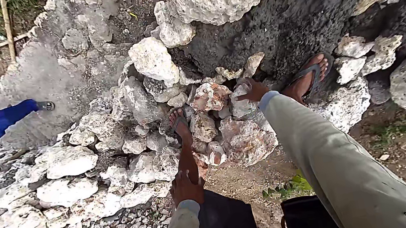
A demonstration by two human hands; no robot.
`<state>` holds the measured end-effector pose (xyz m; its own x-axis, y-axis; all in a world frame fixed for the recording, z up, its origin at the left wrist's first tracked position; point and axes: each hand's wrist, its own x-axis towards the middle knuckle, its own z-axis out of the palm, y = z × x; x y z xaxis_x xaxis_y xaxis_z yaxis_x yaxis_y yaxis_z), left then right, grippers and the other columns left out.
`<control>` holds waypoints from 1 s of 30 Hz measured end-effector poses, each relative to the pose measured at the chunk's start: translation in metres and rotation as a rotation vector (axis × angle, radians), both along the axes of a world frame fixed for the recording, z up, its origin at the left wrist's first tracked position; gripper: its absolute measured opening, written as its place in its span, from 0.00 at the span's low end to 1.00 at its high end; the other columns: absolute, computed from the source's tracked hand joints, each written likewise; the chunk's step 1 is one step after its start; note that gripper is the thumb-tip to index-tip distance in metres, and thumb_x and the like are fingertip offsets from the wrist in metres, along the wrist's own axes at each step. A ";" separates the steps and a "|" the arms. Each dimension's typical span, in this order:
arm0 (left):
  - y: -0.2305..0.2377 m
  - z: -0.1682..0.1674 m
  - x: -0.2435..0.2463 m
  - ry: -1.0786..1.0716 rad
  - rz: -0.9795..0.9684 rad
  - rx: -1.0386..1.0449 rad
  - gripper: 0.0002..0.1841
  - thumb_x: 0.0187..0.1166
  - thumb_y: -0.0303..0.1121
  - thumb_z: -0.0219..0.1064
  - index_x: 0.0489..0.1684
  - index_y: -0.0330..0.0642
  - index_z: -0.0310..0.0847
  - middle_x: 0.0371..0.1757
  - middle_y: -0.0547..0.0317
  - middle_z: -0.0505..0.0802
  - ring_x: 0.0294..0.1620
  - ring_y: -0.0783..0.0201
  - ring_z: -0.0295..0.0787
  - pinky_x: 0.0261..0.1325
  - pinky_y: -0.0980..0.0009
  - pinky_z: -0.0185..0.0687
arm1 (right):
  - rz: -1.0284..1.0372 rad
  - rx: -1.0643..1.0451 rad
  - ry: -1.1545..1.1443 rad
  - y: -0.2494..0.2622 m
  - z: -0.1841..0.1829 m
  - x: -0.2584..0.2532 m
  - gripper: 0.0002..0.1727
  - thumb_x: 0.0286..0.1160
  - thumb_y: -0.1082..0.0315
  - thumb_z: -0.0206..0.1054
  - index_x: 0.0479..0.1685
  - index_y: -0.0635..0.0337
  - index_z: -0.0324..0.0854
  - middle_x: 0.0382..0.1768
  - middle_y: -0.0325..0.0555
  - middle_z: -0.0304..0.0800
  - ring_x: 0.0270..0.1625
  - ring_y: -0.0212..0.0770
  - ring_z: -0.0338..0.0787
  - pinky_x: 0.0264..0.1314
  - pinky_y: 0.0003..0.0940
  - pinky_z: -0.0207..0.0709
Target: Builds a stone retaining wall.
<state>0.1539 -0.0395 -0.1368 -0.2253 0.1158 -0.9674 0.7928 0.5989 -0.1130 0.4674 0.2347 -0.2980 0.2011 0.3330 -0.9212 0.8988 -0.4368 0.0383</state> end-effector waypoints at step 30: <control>0.179 -0.182 0.175 -0.385 0.697 0.007 0.46 0.86 0.69 0.45 0.83 0.31 0.66 0.80 0.30 0.77 0.85 0.39 0.70 0.86 0.39 0.61 | -0.613 -0.057 -0.048 -0.052 -0.019 0.036 0.72 0.61 0.19 0.65 0.97 0.54 0.29 0.89 0.66 0.57 0.89 0.61 0.64 0.87 0.65 0.60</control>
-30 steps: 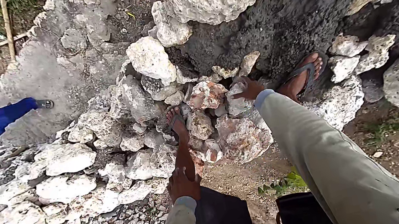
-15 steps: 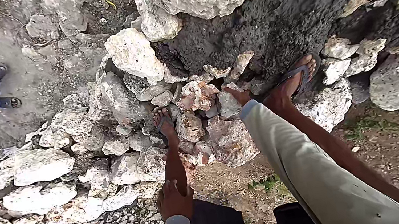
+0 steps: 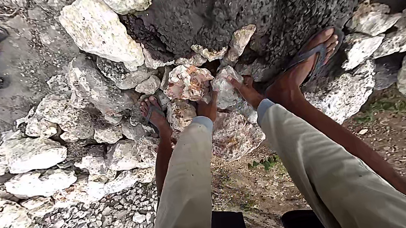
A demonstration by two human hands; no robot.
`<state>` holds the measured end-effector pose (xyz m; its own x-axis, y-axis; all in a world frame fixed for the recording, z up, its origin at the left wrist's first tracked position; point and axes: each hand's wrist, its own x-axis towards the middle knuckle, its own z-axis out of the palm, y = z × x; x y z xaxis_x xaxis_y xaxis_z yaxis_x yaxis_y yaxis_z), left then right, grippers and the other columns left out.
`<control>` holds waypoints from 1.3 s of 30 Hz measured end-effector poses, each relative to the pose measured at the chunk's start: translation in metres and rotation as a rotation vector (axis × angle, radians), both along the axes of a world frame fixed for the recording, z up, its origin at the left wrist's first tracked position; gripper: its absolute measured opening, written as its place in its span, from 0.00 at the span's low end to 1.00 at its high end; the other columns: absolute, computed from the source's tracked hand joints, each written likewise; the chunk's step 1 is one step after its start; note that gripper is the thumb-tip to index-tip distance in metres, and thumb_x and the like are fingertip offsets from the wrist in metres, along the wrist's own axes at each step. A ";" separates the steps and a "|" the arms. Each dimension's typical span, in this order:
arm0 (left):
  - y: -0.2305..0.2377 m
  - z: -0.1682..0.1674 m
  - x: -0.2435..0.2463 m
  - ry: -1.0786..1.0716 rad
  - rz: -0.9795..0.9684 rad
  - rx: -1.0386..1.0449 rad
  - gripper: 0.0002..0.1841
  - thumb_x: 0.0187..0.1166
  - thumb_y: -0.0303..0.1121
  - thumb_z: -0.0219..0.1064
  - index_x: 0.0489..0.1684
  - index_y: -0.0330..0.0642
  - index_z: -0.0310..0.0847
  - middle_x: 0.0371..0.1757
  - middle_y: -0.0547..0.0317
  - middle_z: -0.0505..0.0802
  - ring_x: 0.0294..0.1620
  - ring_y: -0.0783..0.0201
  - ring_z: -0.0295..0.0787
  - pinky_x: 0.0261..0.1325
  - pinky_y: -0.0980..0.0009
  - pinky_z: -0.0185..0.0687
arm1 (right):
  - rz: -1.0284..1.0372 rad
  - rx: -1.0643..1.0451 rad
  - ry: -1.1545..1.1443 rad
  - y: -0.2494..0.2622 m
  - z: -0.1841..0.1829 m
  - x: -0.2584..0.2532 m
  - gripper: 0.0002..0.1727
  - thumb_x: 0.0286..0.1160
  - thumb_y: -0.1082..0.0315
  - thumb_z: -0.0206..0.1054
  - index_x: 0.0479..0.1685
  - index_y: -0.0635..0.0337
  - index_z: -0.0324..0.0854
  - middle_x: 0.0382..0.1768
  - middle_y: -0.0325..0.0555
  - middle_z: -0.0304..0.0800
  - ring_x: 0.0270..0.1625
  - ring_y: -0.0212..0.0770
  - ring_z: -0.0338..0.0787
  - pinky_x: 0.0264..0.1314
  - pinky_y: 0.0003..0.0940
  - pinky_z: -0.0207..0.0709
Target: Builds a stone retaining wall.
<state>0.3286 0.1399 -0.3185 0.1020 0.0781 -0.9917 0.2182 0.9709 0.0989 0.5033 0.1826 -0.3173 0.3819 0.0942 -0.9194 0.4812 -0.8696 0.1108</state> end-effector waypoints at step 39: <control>-0.356 0.260 -0.163 0.238 0.553 -0.205 0.29 0.92 0.53 0.53 0.71 0.35 0.81 0.69 0.36 0.88 0.75 0.41 0.83 0.80 0.42 0.70 | 1.232 -0.032 0.209 0.095 0.239 -0.122 0.35 0.82 0.51 0.69 0.83 0.62 0.71 0.73 0.67 0.81 0.79 0.64 0.78 0.84 0.63 0.66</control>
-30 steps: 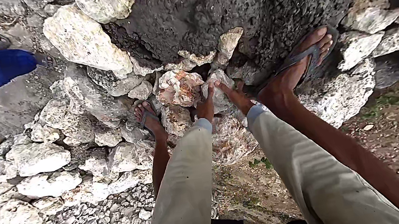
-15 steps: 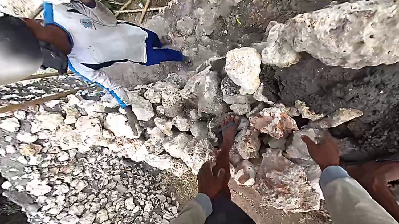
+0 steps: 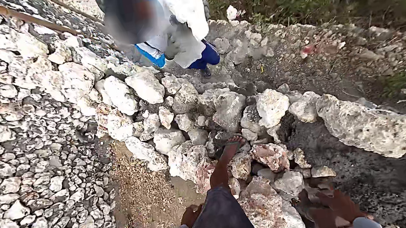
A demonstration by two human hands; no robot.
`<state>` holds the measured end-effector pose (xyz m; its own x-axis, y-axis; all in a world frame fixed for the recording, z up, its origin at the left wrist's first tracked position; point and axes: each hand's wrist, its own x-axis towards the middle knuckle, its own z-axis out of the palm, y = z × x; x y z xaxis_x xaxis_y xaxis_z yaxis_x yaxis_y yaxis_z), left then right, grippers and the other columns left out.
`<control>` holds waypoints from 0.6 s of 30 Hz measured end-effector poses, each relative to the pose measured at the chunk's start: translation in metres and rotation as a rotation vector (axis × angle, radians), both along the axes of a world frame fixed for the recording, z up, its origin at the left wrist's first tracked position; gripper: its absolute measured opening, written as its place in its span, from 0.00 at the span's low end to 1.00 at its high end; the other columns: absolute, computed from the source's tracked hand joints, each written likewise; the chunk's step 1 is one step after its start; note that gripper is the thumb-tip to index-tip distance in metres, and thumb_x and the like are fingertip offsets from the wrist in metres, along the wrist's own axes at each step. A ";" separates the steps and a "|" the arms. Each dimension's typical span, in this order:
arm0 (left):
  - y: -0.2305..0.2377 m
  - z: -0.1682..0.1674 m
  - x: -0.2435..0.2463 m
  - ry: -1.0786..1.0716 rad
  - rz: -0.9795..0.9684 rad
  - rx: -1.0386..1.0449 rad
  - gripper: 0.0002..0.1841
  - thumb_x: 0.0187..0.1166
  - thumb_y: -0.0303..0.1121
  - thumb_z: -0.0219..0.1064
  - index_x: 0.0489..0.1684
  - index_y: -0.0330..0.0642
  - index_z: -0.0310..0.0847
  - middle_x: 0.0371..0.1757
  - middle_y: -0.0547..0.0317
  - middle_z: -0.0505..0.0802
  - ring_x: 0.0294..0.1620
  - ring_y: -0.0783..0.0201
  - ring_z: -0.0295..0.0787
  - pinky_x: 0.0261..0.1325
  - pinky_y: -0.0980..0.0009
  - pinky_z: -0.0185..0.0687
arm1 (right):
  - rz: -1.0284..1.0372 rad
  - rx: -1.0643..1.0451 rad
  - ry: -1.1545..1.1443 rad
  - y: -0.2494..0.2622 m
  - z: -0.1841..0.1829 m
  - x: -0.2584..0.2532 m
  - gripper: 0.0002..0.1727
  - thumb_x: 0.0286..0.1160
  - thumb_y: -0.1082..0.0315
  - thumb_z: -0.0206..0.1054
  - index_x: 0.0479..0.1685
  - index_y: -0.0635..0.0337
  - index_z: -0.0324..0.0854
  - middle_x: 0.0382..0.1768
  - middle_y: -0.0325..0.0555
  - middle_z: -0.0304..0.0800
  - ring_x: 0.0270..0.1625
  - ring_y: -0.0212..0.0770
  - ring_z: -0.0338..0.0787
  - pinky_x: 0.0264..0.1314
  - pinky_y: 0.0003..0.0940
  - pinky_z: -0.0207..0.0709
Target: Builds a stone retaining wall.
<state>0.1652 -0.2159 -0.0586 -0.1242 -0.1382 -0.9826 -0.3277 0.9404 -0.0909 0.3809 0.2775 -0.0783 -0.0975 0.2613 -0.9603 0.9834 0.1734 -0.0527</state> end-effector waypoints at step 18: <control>0.099 -0.031 -0.070 0.254 0.252 0.181 0.30 0.87 0.52 0.62 0.76 0.34 0.76 0.75 0.37 0.84 0.78 0.46 0.80 0.82 0.48 0.70 | 0.079 0.101 0.185 -0.020 0.108 -0.066 0.35 0.84 0.48 0.66 0.84 0.59 0.70 0.74 0.59 0.82 0.76 0.53 0.83 0.82 0.54 0.73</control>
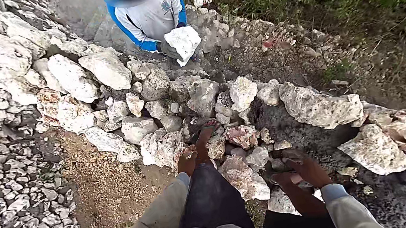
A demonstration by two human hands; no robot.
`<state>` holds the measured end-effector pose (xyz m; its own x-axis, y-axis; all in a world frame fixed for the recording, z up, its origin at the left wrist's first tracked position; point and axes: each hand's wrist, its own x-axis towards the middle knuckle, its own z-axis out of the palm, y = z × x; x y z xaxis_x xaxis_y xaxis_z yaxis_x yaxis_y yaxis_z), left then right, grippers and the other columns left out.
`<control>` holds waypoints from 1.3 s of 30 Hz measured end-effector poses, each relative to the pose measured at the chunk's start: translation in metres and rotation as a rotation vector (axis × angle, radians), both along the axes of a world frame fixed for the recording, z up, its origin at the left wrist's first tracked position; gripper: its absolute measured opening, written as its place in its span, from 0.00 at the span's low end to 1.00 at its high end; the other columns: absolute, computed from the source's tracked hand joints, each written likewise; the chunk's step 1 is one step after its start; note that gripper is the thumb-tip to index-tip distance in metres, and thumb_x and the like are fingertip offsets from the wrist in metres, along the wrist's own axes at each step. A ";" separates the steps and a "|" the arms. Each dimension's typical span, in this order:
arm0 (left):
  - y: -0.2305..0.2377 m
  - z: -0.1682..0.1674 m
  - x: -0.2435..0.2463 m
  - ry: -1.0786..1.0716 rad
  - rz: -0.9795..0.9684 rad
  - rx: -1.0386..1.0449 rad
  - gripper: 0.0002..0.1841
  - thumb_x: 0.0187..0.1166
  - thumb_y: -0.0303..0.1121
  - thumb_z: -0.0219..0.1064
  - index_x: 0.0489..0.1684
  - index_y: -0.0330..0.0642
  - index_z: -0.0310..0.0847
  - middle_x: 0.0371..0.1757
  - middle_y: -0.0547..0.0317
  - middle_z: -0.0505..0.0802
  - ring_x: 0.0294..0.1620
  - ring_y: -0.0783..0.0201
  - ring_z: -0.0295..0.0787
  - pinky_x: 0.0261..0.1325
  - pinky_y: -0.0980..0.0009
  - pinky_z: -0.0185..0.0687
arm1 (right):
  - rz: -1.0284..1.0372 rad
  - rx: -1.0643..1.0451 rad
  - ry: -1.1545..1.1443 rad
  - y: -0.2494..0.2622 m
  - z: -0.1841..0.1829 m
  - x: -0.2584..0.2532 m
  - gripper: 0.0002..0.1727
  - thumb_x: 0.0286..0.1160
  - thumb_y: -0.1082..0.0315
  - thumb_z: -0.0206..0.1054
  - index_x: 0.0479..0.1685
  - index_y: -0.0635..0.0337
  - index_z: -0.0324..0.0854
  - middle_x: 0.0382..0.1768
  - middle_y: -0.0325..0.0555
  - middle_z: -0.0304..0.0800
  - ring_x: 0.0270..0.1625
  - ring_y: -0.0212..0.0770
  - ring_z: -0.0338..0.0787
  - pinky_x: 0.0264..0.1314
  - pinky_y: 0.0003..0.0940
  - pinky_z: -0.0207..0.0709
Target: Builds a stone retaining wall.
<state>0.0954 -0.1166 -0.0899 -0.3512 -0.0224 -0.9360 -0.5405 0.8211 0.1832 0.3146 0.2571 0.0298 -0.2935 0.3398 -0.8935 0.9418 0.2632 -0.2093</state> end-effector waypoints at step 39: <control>-0.093 -0.007 -0.050 0.019 -0.396 -0.144 0.24 0.87 0.46 0.64 0.70 0.35 0.82 0.73 0.36 0.86 0.79 0.40 0.77 0.83 0.39 0.65 | -0.280 -0.040 -0.007 0.019 -0.133 -0.033 0.26 0.87 0.54 0.63 0.77 0.59 0.78 0.66 0.66 0.87 0.71 0.65 0.86 0.77 0.67 0.71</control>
